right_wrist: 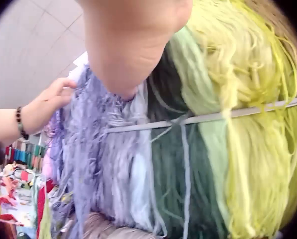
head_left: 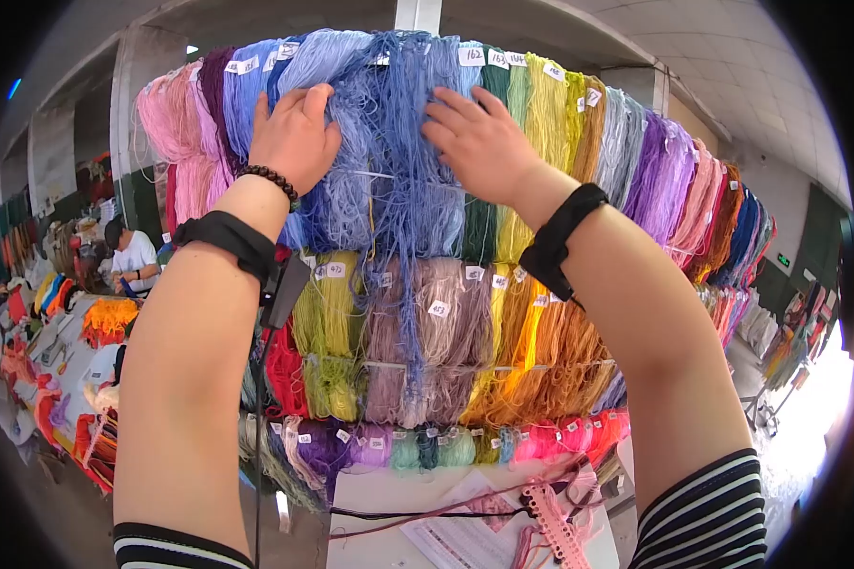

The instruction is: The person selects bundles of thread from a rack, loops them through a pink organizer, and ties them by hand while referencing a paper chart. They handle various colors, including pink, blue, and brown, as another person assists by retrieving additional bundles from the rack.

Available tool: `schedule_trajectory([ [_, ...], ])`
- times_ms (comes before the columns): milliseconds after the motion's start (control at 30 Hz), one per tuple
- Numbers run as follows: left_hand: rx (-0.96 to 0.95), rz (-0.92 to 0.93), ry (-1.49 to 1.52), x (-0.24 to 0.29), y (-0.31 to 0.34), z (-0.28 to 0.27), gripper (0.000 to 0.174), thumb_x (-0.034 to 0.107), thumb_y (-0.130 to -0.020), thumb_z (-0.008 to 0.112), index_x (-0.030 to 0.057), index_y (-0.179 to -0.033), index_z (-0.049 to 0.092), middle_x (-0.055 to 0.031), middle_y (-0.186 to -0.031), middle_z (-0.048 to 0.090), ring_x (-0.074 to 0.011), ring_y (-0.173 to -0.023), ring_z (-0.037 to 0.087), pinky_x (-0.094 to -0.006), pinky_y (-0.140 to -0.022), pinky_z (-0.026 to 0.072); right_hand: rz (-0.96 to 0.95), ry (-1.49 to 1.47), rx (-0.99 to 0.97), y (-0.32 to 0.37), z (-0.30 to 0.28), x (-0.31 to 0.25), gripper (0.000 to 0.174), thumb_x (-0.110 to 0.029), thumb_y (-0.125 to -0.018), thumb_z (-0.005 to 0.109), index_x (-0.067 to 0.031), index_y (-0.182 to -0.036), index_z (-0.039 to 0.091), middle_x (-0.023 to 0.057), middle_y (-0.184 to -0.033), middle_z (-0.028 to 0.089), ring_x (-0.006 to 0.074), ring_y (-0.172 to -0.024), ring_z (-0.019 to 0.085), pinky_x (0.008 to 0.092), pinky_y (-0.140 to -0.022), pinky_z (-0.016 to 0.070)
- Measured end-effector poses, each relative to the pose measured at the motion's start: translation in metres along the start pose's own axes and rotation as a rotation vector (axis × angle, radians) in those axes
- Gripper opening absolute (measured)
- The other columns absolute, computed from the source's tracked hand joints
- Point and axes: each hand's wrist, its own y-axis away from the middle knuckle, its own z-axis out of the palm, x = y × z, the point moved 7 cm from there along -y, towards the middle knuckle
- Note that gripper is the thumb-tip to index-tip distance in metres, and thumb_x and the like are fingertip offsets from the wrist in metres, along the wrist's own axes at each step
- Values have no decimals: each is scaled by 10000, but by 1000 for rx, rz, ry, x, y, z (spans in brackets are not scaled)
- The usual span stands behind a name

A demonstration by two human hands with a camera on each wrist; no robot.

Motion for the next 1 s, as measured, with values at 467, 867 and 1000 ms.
schedule_trajectory([
  [467, 11, -335, 377, 42, -49, 14, 617, 505, -772, 682, -3, -1118, 616, -107, -796, 636, -226, -720, 612, -332, -660, 482, 85, -368, 125, 13, 1, 36, 212, -119, -714, 652, -64, -918, 633, 117, -1075, 606, 305, -1208, 478, 463, -1063, 324],
  [867, 191, -257, 409, 28, -51, -1, 291, 290, -855, 639, 13, -940, 668, -82, -799, 668, -210, -736, 631, -324, -683, 475, 176, -439, 4, 7, 7, 39, 235, -138, -701, 713, -53, -902, 627, 143, -1060, 622, 333, -1230, 461, 472, -1063, 322],
  [1000, 25, -784, 1142, -2, -45, 8, 195, 199, -933, 541, 34, -1035, 560, -15, -812, 543, -105, -615, 491, -260, -595, 442, 193, -472, -22, 4, 10, 40, 218, -149, -713, 710, -53, -887, 622, 142, -1053, 623, 338, -1233, 455, 468, -1061, 323],
])
